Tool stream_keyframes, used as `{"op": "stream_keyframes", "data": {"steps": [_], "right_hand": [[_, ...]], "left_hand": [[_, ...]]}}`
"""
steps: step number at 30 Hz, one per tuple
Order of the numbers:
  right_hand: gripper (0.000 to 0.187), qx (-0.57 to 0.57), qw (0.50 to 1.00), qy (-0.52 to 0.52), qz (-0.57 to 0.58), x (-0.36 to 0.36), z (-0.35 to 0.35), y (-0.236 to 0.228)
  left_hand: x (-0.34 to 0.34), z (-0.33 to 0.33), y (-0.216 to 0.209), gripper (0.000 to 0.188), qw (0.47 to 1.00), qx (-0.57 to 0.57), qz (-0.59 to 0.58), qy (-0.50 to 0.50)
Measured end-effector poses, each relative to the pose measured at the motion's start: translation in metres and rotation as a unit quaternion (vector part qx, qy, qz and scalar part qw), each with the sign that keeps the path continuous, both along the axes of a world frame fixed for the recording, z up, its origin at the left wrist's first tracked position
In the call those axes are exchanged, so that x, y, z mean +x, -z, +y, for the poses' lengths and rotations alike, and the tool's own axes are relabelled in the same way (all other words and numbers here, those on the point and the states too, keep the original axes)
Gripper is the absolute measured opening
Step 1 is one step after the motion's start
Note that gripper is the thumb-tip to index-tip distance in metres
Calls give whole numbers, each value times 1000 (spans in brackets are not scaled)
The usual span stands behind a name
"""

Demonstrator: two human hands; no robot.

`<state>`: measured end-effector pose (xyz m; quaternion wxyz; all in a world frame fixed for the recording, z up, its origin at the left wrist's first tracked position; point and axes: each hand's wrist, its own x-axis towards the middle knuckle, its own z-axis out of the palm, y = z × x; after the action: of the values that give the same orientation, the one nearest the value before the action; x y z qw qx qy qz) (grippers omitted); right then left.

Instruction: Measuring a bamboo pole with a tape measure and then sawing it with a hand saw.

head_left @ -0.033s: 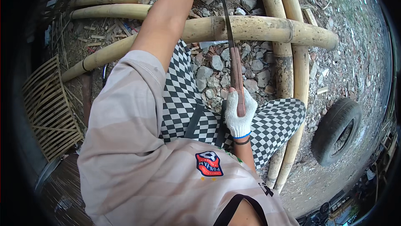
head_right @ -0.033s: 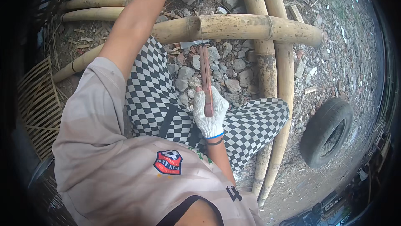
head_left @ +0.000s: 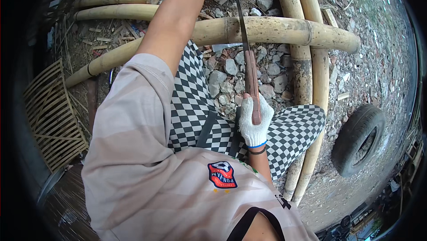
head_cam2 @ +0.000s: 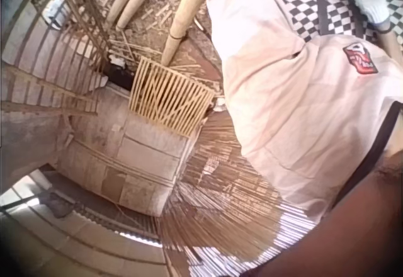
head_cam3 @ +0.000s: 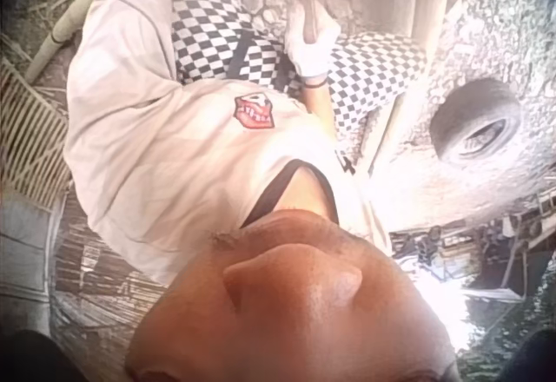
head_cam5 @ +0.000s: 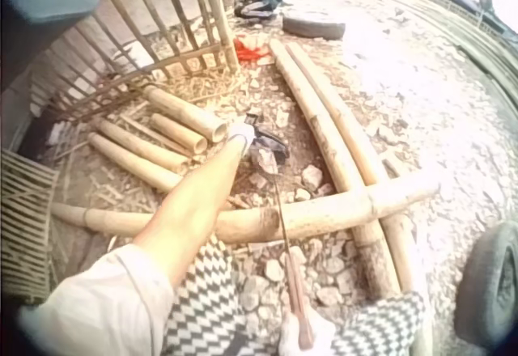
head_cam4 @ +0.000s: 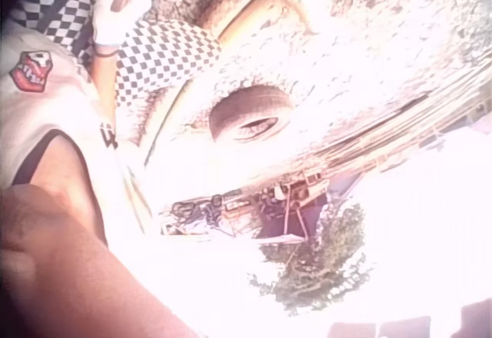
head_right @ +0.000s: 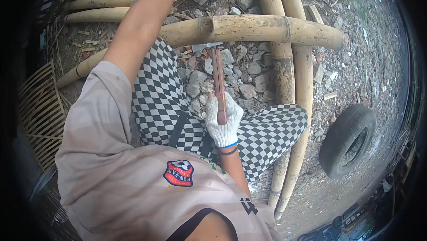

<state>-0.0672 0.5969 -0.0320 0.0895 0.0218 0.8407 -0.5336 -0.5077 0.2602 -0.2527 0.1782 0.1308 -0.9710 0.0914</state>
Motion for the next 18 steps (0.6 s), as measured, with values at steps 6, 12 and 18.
{"op": "stream_keyframes", "data": {"steps": [6,12,18], "right_hand": [[17,-21,999,-16,29,7,-9,-2],[17,-58,998,-21,32,8,-15,0],[21,-49,997,-45,26,11,-13,-5]], "left_hand": [[-43,-30,-69,30,981,45,-190,3],[-20,-46,-111,39,871,449,-177,89],[83,-46,-139,71,982,163,-12,96]]}}
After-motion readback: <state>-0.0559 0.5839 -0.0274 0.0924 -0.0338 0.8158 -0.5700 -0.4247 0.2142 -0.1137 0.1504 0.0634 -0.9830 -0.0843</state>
